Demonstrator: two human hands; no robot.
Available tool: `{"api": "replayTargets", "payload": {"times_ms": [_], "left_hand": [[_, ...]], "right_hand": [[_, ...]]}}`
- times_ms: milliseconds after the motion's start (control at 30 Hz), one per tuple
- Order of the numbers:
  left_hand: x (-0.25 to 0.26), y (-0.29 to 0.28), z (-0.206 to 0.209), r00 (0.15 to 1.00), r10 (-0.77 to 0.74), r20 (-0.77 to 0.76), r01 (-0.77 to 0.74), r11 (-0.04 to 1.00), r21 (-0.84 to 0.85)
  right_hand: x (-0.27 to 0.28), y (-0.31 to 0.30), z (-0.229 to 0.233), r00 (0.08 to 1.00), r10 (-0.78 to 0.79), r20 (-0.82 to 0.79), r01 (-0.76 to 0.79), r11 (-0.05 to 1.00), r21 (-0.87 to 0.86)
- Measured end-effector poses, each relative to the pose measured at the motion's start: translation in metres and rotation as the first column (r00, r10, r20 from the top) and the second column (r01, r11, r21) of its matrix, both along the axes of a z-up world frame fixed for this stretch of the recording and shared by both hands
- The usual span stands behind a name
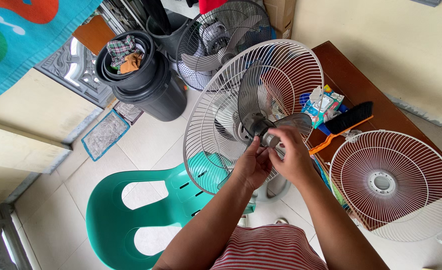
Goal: The person assembles a white pedestal fan by hand. They attach the fan blades to the motor hub, secure them with a nut, and then fit the front wire cage onto the fan head.
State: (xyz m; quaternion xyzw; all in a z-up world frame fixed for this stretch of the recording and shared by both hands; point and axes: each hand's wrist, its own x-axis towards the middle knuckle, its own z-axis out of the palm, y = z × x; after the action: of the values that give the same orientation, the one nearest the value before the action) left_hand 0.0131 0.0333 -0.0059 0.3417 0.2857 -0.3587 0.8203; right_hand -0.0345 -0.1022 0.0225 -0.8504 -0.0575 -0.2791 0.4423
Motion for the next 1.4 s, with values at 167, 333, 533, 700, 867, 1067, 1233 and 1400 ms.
{"api": "replayTargets", "payload": {"times_ms": [167, 333, 533, 700, 867, 1067, 1233, 1400], "left_hand": [[-0.001, -0.004, -0.004, 0.999, -0.017, -0.031, 0.017, 1.000, -0.004], [0.003, -0.005, -0.007, 1.000, -0.005, -0.021, 0.004, 0.998, -0.055], [0.004, 0.001, -0.003, 0.997, -0.072, -0.003, 0.072, 0.997, 0.001], [-0.012, 0.007, 0.008, 0.970, -0.230, 0.080, 0.150, 0.824, 0.546], [-0.011, 0.017, 0.028, 0.346, -0.456, 0.820, -0.671, 0.491, 0.556], [0.006, 0.027, 0.040, 0.298, -0.603, 0.740, -0.548, 0.526, 0.650], [0.010, 0.029, 0.039, 0.363, -0.546, 0.755, -0.482, 0.583, 0.654], [0.011, 0.034, 0.034, 0.367, -0.551, 0.750, -0.444, 0.605, 0.661]], "right_hand": [[0.003, 0.014, -0.008, 0.924, -0.226, -0.308, 0.265, 0.960, 0.090], [0.001, 0.011, -0.010, 0.993, -0.109, -0.043, 0.102, 0.984, -0.147], [0.002, 0.020, -0.011, 0.920, -0.319, -0.227, 0.340, 0.939, 0.059], [-0.001, 0.021, -0.009, 0.942, -0.224, -0.249, 0.215, 0.975, -0.063], [-0.006, 0.017, -0.001, 0.987, -0.134, -0.090, 0.115, 0.975, -0.190], [-0.002, 0.020, -0.010, 0.837, -0.319, -0.445, 0.329, 0.943, -0.057], [-0.009, 0.021, -0.007, 0.983, -0.174, -0.056, 0.161, 0.970, -0.182], [-0.003, 0.031, 0.000, 0.802, -0.369, -0.471, 0.389, 0.919, -0.058]]}}
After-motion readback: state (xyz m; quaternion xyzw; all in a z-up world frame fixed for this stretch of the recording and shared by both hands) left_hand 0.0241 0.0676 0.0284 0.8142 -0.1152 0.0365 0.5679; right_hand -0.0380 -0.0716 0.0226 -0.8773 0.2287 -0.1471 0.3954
